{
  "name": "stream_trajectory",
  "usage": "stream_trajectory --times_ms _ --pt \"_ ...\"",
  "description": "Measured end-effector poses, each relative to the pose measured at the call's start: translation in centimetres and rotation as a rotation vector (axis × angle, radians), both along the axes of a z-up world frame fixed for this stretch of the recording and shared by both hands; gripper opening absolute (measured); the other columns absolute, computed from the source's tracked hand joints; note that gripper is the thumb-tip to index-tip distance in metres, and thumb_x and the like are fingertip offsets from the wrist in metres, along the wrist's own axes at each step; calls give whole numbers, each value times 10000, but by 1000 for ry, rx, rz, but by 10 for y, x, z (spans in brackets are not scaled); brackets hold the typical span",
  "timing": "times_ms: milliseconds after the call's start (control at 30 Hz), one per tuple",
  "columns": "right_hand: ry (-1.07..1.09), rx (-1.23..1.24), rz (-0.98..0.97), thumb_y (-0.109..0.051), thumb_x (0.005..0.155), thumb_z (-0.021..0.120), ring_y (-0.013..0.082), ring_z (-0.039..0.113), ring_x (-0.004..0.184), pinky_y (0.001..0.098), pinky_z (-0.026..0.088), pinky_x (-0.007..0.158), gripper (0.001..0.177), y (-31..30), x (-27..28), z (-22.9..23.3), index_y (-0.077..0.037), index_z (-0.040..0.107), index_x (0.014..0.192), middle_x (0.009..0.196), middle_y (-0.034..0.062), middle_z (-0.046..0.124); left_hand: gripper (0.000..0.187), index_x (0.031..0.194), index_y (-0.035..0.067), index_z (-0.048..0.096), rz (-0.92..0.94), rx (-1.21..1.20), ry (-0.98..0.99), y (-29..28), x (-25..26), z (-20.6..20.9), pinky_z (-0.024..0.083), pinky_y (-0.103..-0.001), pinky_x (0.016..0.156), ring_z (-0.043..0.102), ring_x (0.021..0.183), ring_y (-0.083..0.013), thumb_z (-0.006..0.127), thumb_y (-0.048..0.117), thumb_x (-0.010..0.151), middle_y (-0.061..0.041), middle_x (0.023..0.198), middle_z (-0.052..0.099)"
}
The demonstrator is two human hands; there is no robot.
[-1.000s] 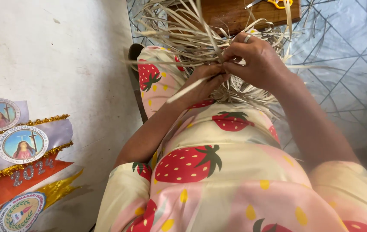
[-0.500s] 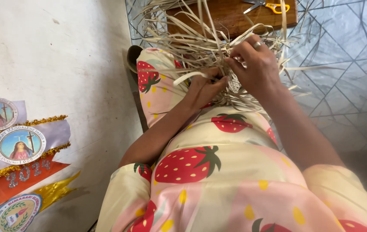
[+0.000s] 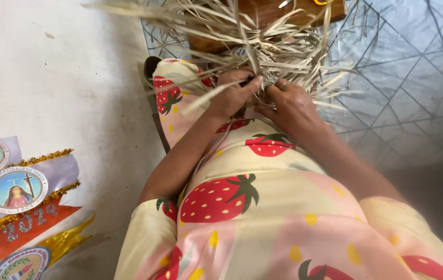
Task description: Weaving dried plant fibers into a handcrafted item
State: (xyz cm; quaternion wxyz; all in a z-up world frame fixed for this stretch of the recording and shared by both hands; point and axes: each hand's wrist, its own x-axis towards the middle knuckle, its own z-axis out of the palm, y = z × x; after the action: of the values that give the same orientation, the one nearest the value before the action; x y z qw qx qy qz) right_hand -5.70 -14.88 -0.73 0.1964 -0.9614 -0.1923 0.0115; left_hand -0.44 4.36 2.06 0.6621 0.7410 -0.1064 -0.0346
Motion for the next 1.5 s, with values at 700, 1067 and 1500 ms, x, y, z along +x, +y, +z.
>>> stream_trajectory --times_ms 700,1067,1500 --pt "432 281 -310 -610 1004 660 452 688 788 532 522 707 558 -10 10 -49 -121 578 747 660 180 645 66 926 187 842 102 1096 -446 192 20 -23 565 -410 824 687 882 -280 877 180 871 -13 925 710" --pt "438 154 -255 -564 1021 591 500 700 865 625 516 765 496 9 5 -27 -98 606 853 744 248 662 424 1084 116 716 -8 881 -525 22 1 -75 570 -460 801 693 906 -340 716 524 965 -103 981 639" --pt "626 -135 -38 -513 1058 549 489 763 957 612 589 854 443 -44 5 102 -85 664 1063 912 277 773 142 960 140 774 -138 392 -192 2 4 -6 598 -447 741 741 823 -382 758 277 994 -100 875 707"
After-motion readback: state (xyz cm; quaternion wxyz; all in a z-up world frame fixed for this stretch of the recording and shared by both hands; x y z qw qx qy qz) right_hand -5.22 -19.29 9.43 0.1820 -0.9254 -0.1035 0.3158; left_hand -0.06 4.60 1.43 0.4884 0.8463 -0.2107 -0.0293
